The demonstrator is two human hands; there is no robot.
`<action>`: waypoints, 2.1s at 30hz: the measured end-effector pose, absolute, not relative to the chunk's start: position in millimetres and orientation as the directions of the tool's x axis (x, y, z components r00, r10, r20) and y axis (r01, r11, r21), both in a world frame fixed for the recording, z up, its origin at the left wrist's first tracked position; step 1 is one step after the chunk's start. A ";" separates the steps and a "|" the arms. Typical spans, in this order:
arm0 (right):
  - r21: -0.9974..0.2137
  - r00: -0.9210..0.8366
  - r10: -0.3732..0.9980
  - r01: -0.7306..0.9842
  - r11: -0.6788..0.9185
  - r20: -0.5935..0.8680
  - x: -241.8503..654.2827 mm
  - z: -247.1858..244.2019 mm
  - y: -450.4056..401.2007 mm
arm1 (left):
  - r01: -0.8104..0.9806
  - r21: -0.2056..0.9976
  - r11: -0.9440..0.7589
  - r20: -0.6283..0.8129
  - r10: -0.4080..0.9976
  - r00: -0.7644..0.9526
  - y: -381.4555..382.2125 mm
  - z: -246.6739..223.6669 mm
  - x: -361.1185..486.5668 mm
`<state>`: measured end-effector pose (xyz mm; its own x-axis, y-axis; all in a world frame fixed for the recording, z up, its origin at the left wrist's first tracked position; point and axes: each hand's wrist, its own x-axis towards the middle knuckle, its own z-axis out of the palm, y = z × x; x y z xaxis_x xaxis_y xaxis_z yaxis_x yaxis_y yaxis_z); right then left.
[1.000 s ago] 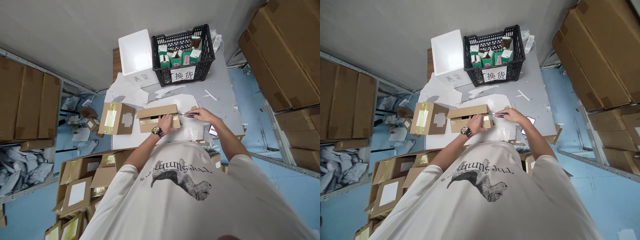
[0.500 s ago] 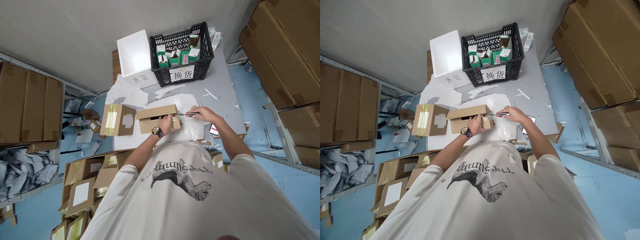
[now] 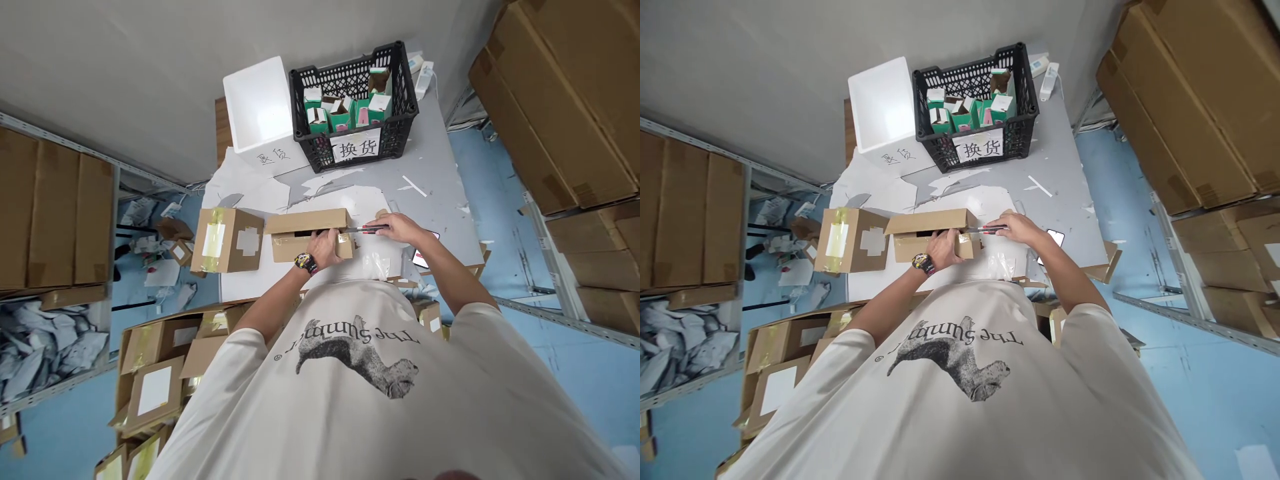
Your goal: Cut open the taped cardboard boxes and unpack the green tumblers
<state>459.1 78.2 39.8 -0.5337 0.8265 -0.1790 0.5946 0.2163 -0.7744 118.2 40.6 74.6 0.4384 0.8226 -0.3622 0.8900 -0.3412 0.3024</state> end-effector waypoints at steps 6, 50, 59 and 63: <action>-0.839 -0.518 0.837 0.524 0.148 -0.175 458.1 36.2 63.2 | 0.890 0.317 -0.328 -0.361 0.826 0.433 48.5 73.0 117.9; -0.525 -0.285 0.904 0.847 0.083 -0.317 411.5 67.9 46.7 | 0.927 0.363 -0.096 -0.316 0.923 0.219 55.5 66.0 134.6; -0.568 -0.377 0.855 0.814 0.123 -0.356 419.0 70.5 44.4 | 0.860 0.495 -0.124 -0.284 0.912 0.295 45.6 53.5 117.0; -0.596 -0.416 0.840 0.790 0.144 -0.349 425.7 66.5 38.5 | 0.876 0.448 -0.176 -0.256 0.914 0.314 37.9 44.2 108.3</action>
